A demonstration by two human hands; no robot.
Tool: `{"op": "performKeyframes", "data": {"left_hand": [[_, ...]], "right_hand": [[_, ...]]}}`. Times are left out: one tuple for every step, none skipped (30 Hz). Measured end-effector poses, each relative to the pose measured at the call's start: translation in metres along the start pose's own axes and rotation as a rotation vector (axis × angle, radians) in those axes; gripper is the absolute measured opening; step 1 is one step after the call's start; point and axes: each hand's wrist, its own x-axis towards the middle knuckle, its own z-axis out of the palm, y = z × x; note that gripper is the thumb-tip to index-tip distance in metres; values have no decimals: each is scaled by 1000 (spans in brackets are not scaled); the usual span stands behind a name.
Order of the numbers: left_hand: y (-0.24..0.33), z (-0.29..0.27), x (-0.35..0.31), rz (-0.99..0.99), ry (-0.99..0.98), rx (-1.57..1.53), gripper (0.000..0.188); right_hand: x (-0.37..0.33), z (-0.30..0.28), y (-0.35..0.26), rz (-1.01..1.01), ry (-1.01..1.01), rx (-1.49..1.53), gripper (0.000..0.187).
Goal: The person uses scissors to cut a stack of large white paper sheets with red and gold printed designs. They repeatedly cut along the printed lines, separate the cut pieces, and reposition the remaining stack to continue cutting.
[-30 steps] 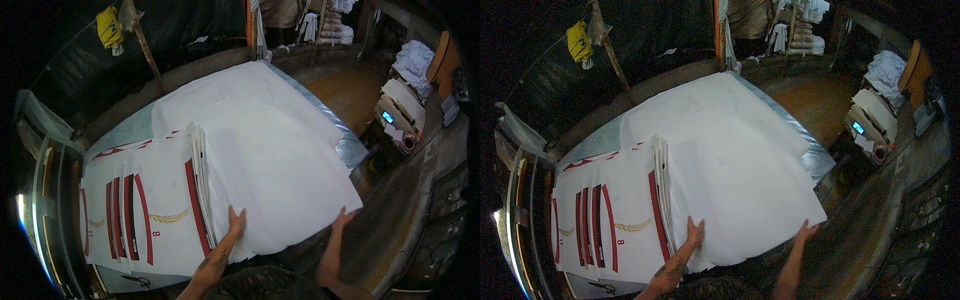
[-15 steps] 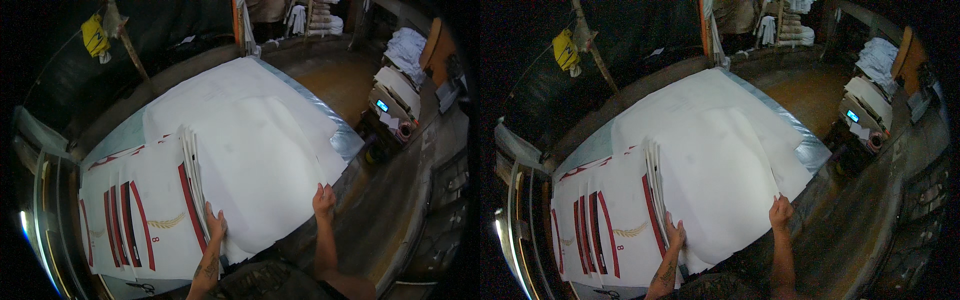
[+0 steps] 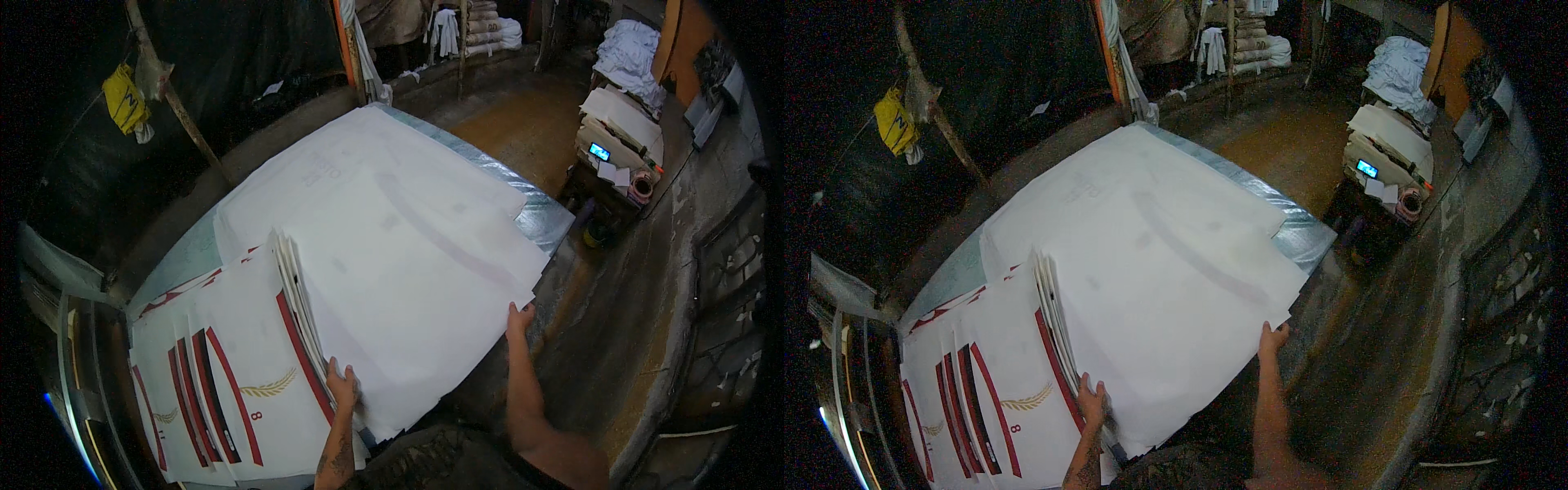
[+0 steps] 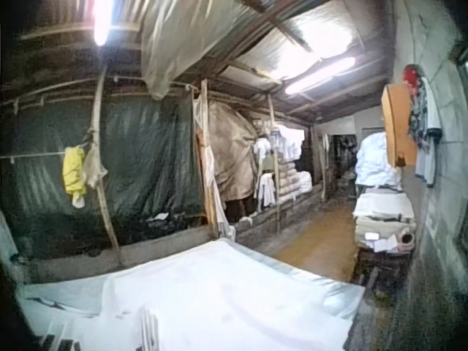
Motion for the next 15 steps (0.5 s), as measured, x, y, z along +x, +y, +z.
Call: {"op": "performKeyframes", "data": {"left_hand": [[2,1,0,-31,-19,-24,57],[4,1,2,4,-5,-5,59],[7,2,6,6,-7,18,60],[10,4,9,3,-9,35,61],[13,6,11,25,29,22,63],[17,9,15,47,69,4,65],[21,10,17,66,90,-15,67],[24,12,18,37,113,-7,68],[27,13,19,10,120,-5,70],[30,16,19,-51,119,6,71],[31,16,19,-71,128,20,72],[31,19,19,-76,127,8,71],[29,19,19,-101,133,1,71],[27,20,20,-108,157,-21,70],[23,22,19,-86,153,-209,68]], "right_hand": [[3,2,0,-23,-10,35,61],[7,4,-1,-120,-62,-11,60],[12,6,-1,-163,-54,-44,60],[15,9,0,-155,-34,-60,59],[20,13,0,-121,-58,-133,62],[22,17,1,-65,-55,-115,62],[24,22,3,-13,-82,-25,59],[25,28,5,25,-10,-105,56],[25,27,7,12,-126,-72,56],[26,32,7,26,-33,-125,57],[25,32,8,20,7,-71,57],[25,33,6,-6,-12,-103,57],[23,31,4,-48,-67,19,57],[23,30,1,21,-106,105,58],[22,28,-3,-13,-115,64,57]]}}
